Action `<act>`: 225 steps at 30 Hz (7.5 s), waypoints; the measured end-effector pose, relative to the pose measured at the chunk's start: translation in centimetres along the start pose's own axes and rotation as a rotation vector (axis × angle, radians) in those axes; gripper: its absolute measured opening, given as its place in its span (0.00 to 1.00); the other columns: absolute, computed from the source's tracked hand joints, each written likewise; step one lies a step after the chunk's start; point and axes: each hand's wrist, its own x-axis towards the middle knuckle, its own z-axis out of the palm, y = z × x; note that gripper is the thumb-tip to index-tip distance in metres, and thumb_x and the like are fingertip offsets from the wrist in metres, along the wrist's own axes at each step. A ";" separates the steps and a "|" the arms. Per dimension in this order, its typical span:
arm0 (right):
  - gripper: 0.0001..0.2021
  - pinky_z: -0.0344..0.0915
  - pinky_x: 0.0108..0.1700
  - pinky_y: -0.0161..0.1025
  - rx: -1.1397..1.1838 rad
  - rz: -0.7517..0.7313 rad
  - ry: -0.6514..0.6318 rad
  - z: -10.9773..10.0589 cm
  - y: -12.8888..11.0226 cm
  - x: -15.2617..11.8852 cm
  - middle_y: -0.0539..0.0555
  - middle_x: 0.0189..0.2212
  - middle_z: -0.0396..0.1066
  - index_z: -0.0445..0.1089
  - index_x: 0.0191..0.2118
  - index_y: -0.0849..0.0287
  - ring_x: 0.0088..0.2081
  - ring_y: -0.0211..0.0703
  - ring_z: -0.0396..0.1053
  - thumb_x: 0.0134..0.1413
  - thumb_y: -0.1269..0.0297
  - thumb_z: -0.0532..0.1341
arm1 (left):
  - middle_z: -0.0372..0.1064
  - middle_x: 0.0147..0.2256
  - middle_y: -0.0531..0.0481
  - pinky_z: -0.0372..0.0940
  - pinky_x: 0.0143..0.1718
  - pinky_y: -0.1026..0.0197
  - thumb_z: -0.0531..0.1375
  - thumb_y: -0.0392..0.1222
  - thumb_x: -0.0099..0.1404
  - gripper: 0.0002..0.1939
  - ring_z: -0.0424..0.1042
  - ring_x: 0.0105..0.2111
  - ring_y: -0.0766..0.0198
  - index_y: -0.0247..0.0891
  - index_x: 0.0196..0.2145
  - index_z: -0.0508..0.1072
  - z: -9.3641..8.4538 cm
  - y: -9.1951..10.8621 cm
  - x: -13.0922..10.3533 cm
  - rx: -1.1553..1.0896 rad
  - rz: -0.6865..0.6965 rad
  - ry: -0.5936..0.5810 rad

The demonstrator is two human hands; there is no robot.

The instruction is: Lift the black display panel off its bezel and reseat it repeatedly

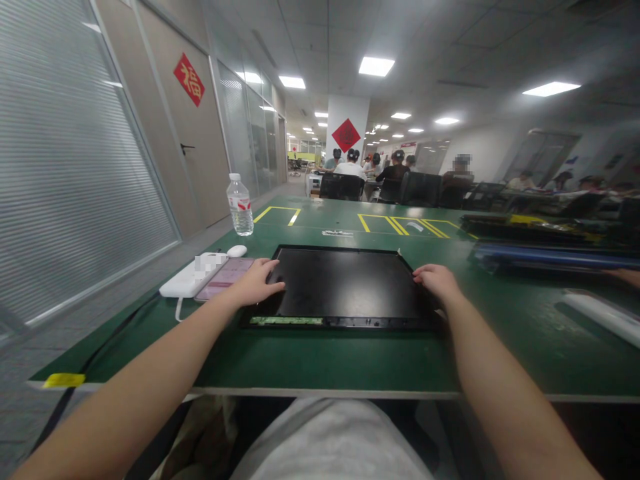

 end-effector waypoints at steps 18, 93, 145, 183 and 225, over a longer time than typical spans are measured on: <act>0.13 0.62 0.33 0.34 -0.011 -0.010 0.017 -0.1 -0.3 -0.4 0.52 0.29 0.79 0.79 0.30 0.56 0.33 0.42 0.73 0.40 0.75 0.59 | 0.64 0.62 0.42 0.58 0.61 0.50 0.67 0.55 0.57 0.30 0.65 0.60 0.48 0.44 0.56 0.74 -2.4 0.9 -1.2 -0.100 0.415 -0.319; 0.13 0.62 0.33 0.35 -0.025 -0.015 0.024 0.1 0.1 0.0 0.52 0.30 0.79 0.79 0.31 0.56 0.32 0.42 0.72 0.41 0.75 0.60 | 0.78 0.42 0.49 0.67 0.50 0.56 0.51 0.29 0.47 0.23 0.74 0.46 0.54 0.43 0.37 0.76 -1.0 -0.3 0.1 -0.003 0.063 -0.073; 0.14 0.62 0.33 0.35 -0.043 -0.001 0.013 0.1 0.1 -0.1 0.52 0.32 0.79 0.80 0.33 0.56 0.33 0.41 0.72 0.41 0.74 0.58 | 0.56 0.66 0.43 0.56 0.62 0.51 0.69 0.47 0.53 0.30 0.60 0.63 0.48 0.44 0.54 0.73 -2.9 1.3 -1.5 -0.125 0.442 -0.247; 0.12 0.61 0.32 0.35 -0.050 -0.017 0.017 0.1 0.3 0.2 0.52 0.30 0.79 0.79 0.33 0.57 0.32 0.42 0.72 0.43 0.74 0.59 | 0.76 0.34 0.51 0.68 0.41 0.59 0.50 0.31 0.49 0.14 0.74 0.38 0.57 0.43 0.30 0.70 -1.4 -0.1 0.1 0.012 0.064 -0.079; 0.14 0.61 0.31 0.35 0.065 0.009 0.009 0.4 0.9 0.7 0.52 0.27 0.78 0.79 0.31 0.57 0.29 0.41 0.70 0.37 0.73 0.58 | 0.74 0.54 0.38 0.66 0.53 0.55 0.54 0.35 0.61 0.25 0.74 0.52 0.49 0.35 0.57 0.71 -1.1 -0.1 0.0 0.074 -0.155 -0.028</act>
